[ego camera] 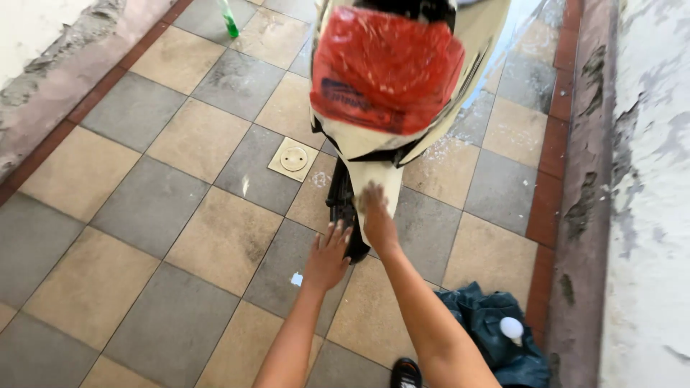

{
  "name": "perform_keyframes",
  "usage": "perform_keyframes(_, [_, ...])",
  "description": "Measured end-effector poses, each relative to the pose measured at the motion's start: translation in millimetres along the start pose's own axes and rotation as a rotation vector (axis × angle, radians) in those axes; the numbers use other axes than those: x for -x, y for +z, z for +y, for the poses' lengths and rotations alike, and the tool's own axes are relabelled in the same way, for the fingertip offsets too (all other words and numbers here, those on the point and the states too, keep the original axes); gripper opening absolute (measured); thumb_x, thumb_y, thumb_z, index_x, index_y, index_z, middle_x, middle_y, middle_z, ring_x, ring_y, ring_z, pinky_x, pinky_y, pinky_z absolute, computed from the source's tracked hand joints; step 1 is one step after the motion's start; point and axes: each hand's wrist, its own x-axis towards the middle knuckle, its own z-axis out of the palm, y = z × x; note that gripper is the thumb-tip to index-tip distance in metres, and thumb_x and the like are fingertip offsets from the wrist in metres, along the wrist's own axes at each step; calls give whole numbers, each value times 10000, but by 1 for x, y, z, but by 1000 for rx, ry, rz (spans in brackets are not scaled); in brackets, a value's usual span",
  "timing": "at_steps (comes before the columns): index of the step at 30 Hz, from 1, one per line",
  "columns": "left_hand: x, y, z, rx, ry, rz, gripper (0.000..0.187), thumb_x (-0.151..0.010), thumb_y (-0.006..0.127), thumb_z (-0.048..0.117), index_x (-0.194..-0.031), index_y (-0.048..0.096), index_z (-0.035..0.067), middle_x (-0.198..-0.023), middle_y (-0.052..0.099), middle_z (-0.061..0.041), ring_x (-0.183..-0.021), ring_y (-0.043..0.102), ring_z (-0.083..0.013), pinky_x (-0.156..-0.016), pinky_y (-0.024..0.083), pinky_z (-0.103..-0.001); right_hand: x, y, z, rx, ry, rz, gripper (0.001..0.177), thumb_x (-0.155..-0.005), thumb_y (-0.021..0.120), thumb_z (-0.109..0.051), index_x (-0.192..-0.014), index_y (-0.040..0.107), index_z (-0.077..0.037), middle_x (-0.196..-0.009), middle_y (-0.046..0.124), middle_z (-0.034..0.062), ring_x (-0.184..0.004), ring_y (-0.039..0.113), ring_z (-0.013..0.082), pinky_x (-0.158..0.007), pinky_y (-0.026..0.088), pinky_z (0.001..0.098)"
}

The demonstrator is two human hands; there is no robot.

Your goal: Scrubbing and cleaning the exterior parts of a scooter using a sponge and soapy water.

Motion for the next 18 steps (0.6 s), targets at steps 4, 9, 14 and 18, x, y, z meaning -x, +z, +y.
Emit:
perform_keyframes(4, [87,-66,23,166,-109,-120,768,-978,622,315,-1596,217,107,-1665,151,-156,-1538,178,-342,-1206,251,-518,97,6,-15,-853,168,-149,702,-812,455,134,-1505,435,22,-1541,476,236,-1500,345,392,-1243,252,497])
perform_keyframes(9, [187,-144,42,437,-303,-278,781,-992,603,308,-1625,153,226,-1698,104,-83,-1532,202,-297,-1221,267,-479,138,-149,-51,-1511,765,-190,627,-811,445,119,-1417,459,-41,-1305,678,52,-1137,659,271,-941,529,408])
perform_keyframes(14, [252,-214,30,853,-384,150,803,-932,663,291,-1606,242,176,-1660,285,-121,-1506,319,-325,-1177,359,-439,121,-299,-95,-2077,1111,-428,567,-885,414,41,-1419,596,-16,-1284,687,82,-1119,643,263,-969,525,402])
perform_keyframes(18, [301,-276,-6,1045,-432,335,787,-926,715,302,-1577,314,116,-1584,403,-179,-1437,410,-367,-1121,385,-446,89,-417,-150,-2389,973,-635,482,-987,416,-155,-1446,522,-54,-1379,635,158,-1214,659,286,-1092,518,441])
